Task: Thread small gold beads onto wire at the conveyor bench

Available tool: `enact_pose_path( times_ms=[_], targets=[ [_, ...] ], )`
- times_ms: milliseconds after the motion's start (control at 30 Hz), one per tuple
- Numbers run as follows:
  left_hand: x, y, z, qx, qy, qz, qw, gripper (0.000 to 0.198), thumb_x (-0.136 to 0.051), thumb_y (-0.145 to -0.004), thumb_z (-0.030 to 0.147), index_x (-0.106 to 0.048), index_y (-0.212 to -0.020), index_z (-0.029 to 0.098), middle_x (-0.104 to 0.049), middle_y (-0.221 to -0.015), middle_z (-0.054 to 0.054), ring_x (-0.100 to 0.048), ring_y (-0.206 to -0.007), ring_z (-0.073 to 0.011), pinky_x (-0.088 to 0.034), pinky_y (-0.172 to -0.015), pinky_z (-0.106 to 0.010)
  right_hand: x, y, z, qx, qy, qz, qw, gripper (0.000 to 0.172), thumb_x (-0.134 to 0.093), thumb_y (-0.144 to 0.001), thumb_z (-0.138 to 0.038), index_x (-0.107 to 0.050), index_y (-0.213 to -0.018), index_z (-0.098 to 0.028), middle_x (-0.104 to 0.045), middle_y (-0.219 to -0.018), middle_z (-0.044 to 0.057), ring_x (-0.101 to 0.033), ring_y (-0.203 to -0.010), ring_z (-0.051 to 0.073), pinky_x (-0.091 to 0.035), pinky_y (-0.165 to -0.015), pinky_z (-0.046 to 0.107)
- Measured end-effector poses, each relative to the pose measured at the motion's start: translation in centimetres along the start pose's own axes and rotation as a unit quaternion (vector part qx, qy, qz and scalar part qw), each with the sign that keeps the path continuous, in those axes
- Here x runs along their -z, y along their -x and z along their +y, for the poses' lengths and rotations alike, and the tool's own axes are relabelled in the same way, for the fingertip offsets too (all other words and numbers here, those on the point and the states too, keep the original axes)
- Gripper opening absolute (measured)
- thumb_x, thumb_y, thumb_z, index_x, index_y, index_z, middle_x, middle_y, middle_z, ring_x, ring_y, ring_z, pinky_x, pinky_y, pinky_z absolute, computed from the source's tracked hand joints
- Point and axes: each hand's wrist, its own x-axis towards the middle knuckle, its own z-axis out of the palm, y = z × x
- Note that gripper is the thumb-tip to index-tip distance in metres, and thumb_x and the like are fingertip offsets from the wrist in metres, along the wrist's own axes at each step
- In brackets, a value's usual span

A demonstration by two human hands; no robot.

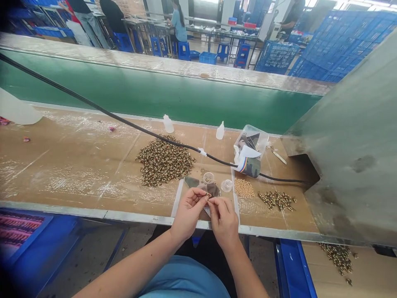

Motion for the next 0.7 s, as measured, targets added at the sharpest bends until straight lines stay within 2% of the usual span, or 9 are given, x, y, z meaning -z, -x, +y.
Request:
enact_pose_path(
  times_ms=[500,700],
  targets=[
    [0.29,-0.01,-0.22,-0.002,0.002,0.003,1.000,0.015,-0.070,-0.067,0.021,-0.057,-0.074,0.018,-0.059,-0.071,0.002,-0.057,-0.071,-0.0103,-0.046,-0.071,-0.022,0.16,-0.45,0.01,0.044,0.030,-0.016,0.998,0.013,-0.048,-0.090,-0.024,-0.059,-0.086,-0.020,-0.061,-0.079,0.003,-0.060,-0.070,0.012,-0.050,-0.060,0.022],
    [0.27,0.00,-0.20,-0.010,-0.003,0.011,1.000,0.015,-0.069,-0.068,0.022,-0.056,-0.075,0.018,-0.059,-0.072,0.002,-0.058,-0.071,-0.0110,-0.048,-0.071,-0.024,0.75,-0.94,-0.05,0.053,0.043,-0.058,0.996,0.017,-0.045,-0.092,-0.026,-0.061,-0.088,-0.021,-0.063,-0.082,0.004,-0.062,-0.073,0.012,-0.049,-0.059,0.022]
  ],
)
